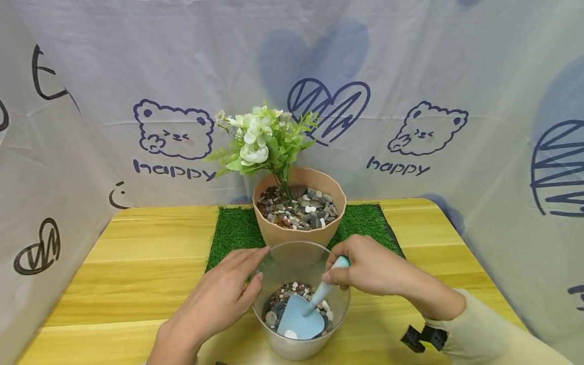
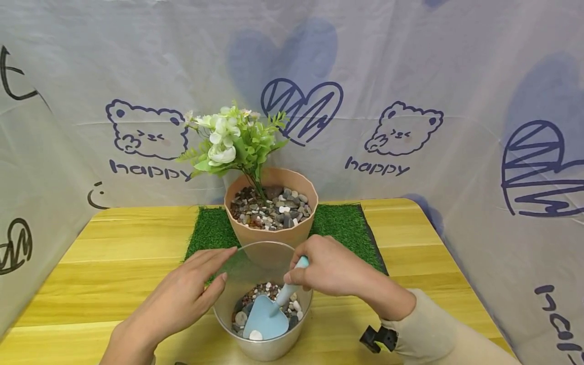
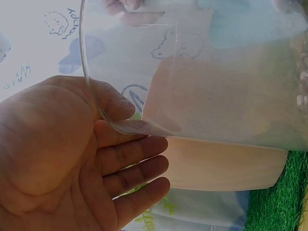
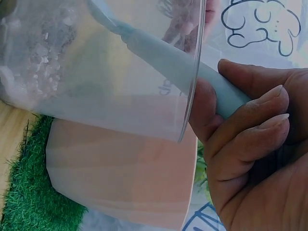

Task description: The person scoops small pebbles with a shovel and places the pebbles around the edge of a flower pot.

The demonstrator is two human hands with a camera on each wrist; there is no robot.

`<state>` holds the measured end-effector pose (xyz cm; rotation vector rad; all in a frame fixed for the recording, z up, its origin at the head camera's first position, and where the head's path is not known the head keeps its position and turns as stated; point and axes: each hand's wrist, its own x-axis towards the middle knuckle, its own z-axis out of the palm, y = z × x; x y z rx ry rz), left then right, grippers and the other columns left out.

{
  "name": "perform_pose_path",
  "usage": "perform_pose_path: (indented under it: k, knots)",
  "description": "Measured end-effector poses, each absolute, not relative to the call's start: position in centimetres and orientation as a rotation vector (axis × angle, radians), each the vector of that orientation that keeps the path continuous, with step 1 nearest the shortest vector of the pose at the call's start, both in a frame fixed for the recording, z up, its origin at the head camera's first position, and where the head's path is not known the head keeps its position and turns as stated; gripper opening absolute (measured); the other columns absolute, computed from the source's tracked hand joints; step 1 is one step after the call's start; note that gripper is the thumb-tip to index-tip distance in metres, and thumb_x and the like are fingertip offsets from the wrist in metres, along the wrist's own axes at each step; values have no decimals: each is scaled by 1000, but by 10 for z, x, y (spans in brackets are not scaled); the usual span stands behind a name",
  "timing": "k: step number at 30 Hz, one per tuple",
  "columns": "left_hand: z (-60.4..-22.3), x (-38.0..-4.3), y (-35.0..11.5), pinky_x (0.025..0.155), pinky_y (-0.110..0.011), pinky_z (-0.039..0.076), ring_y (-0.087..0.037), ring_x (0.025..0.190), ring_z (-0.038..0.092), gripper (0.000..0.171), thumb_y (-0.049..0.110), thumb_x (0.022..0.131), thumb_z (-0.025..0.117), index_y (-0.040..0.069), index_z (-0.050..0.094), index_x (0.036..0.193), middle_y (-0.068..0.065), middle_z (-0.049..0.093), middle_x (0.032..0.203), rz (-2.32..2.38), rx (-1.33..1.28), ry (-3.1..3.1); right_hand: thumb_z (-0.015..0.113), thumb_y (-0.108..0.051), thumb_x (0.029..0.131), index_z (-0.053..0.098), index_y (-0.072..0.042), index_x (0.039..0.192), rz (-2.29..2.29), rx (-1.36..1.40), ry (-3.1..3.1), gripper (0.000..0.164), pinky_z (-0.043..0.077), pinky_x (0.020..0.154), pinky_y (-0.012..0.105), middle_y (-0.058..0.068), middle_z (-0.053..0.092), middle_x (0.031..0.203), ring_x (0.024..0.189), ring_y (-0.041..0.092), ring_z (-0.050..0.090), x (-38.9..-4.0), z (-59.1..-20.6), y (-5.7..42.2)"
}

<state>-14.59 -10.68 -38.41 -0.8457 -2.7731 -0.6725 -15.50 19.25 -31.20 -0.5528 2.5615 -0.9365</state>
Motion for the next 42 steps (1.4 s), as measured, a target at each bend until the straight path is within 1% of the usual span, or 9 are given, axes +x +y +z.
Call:
perform_pose_path:
  k: [7,14,19,27,31,33,38,42]
  knots:
    - [-384,-146,-107,117,-44,49,-19,141,55,51,28,107,57,15,53,157,0,59,153,-681,-847,-2773,75,-22,96,79,-9,92,-1123,-443,2460,14,34,42,22,2,69,64,42,10,37,-159,-314,203]
    - [-383,-147,-106,117,-45,49,-19,142,54,51,28,108,56,15,53,157,0,59,153,-691,-851,-2771,74,-21,97,78,-2,97,-1302,-328,2380,20,32,40,21,7,68,64,41,9,35,-164,-318,212]
    - [-383,-148,-106,117,-45,49,-21,142,54,51,28,108,56,15,53,157,-1,59,153,-692,-851,-2772,73,-20,98,77,3,99,-1391,-279,2331,23,31,39,20,7,66,63,40,8,36,-168,-321,218]
    - [-382,-148,-106,117,-45,49,-20,143,54,51,28,108,56,17,52,157,0,58,154,-701,-844,-2798,70,-20,100,75,5,100,-1472,-242,2284,26,32,38,20,6,66,62,39,6,39,-173,-323,231]
    - [-383,-148,-105,118,-46,48,-20,143,54,51,29,108,56,17,52,158,0,58,154,-708,-840,-2800,69,-21,101,74,5,100,-1520,-227,2255,27,33,39,20,4,66,63,40,7,40,-175,-322,240]
    - [-383,-148,-105,118,-46,48,-21,143,53,52,28,108,57,17,51,158,-1,58,154,-716,-845,-2795,68,-22,101,74,3,98,-1551,-205,2245,26,33,39,20,2,65,63,40,7,40,-175,-319,245]
    - [-384,-147,-105,119,-47,47,-21,143,54,53,28,107,58,16,51,158,-1,58,154,-717,-849,-2786,67,-25,102,75,-8,89,-1672,-99,2279,23,34,40,19,-2,63,61,42,6,40,-180,-299,263]
    - [-384,-146,-106,119,-46,48,-20,142,54,53,28,107,59,15,51,158,0,59,154,-705,-839,-2785,67,-25,104,76,-14,84,-1800,-7,2349,25,35,40,18,-4,62,60,43,5,41,-190,-280,279]
